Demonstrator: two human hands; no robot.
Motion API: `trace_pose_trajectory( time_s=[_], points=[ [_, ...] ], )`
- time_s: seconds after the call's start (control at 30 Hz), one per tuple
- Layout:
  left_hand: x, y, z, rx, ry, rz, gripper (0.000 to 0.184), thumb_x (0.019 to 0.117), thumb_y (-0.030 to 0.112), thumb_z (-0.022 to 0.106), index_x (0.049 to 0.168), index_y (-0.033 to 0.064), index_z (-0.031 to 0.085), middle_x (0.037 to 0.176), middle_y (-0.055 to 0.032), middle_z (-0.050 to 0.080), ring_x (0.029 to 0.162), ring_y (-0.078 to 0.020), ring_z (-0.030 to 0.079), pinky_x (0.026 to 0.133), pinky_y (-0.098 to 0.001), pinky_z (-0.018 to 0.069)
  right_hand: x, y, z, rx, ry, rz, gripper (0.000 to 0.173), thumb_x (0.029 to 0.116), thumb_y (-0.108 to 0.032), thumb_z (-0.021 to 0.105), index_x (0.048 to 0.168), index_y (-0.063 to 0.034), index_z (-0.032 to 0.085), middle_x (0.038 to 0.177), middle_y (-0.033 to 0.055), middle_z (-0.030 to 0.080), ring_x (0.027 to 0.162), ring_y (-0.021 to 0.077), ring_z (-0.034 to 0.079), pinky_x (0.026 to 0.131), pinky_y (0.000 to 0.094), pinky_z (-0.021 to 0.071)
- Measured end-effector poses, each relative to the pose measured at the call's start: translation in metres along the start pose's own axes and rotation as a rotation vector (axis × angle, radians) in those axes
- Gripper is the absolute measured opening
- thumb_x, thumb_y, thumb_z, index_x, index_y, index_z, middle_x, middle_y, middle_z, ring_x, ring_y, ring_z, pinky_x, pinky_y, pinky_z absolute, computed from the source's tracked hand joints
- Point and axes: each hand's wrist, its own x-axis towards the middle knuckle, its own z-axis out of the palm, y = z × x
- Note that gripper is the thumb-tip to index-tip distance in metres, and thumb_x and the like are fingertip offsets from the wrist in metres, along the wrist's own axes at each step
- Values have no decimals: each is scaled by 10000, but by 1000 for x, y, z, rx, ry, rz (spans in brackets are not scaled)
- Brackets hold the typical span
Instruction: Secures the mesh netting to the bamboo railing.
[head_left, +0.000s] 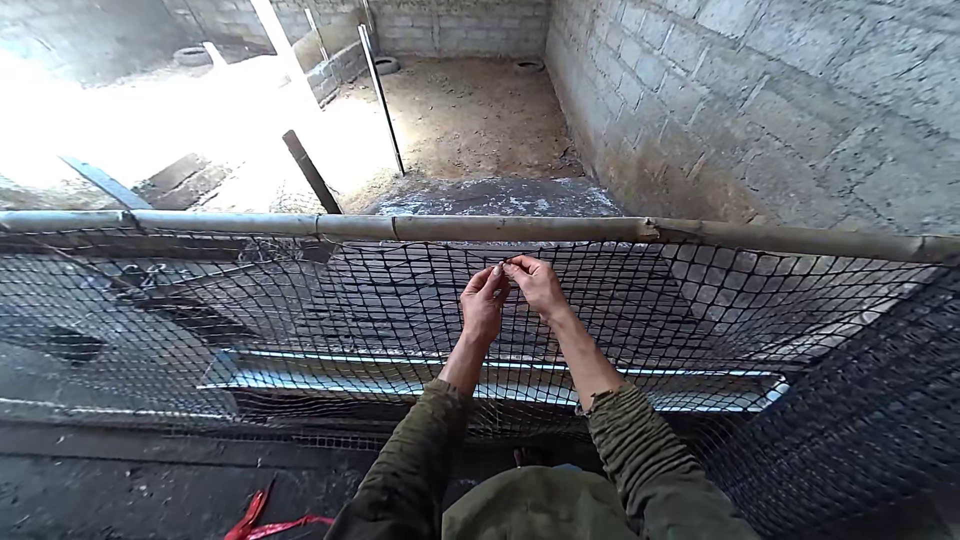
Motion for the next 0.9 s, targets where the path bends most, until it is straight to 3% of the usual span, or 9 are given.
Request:
trace_pose_trajectory(
  time_s=[0.07, 0.17, 0.23, 0.3, 0.4, 0.53, 0.7, 0.8, 0.9],
  points=[
    [0, -6, 0, 16, 4, 65, 86, 1029, 13, 570, 1093, -29, 608, 893, -97, 717, 821, -165, 716, 801, -332, 612, -5, 3, -1, -15, -16, 14, 263, 1053, -171, 581, 1238, -19, 688, 859, 77, 678, 650, 90, 580, 628, 271, 511],
    [-2, -9, 2, 42, -13, 87, 112, 1056, 36, 522, 1147, -22, 554, 895, -99, 700, 819, -167, 708, 799, -343, 606, -24, 5, 5, -90, 34, 32, 363, 1078, -225, 526, 1384, -55, 623, 946, 101, 710, 662, 129, 650, 648, 309, 579],
    [-4, -9, 6, 15, -27, 48, 107, 1068, 35, 487, 1158, -15, 516, 916, -110, 689, 836, -176, 704, 809, -351, 602, -34, 8, 10, -200, 171, -66, 337, 1073, -209, 531, 1328, -42, 675, 1042, 118, 747, 812, 147, 716, 774, 318, 601],
    [-6, -8, 7, -31, -21, 12, 65, 1071, 26, 466, 1125, 5, 496, 902, -97, 682, 828, -174, 708, 811, -347, 607, -37, 14, 18, -297, 299, -235, 287, 1037, -146, 574, 1227, 2, 731, 1114, 164, 758, 1005, 229, 742, 936, 363, 585],
    [-10, -5, 7, -33, -21, 22, 48, 1069, 20, 455, 1078, 16, 502, 892, -87, 683, 833, -172, 713, 815, -340, 609, -30, 18, 22, -417, 389, -335, 259, 1013, -138, 607, 1167, 5, 760, 1075, 177, 762, 988, 282, 751, 920, 406, 597],
    [-11, -3, 11, 8, 55, 99, 107, 1070, 35, 450, 1063, -13, 545, 881, -96, 692, 837, -179, 713, 802, -351, 610, -20, -1, 15, -512, 260, -207, 272, 1041, -203, 575, 1181, -69, 766, 1120, 128, 766, 1037, 295, 738, 934, 488, 571],
    [-9, -1, 16, 11, 139, 105, 177, 1077, 85, 483, 1170, -31, 578, 918, -104, 670, 838, -177, 682, 789, -356, 589, -8, -21, 0, -550, -35, -51, 331, 1088, -201, 463, 1296, -125, 709, 1243, 118, 726, 1199, 282, 669, 1057, 494, 495],
    [-8, 4, 20, 14, 156, 67, 225, 1062, 57, 500, 1251, -41, 575, 943, -105, 635, 812, -165, 636, 781, -343, 562, -4, -25, -7, -574, -86, -35, 338, 1091, -181, 451, 1310, -140, 706, 1288, 102, 709, 1241, 273, 646, 1087, 487, 473],
    [-7, 6, 21, -19, 143, 94, 147, 1035, 9, 509, 1166, -18, 571, 932, -97, 615, 809, -171, 628, 789, -352, 563, -1, -23, -8, -526, -28, -84, 304, 1074, -169, 504, 1265, -121, 736, 1265, 102, 725, 1227, 267, 659, 1087, 470, 482]
  ],
)
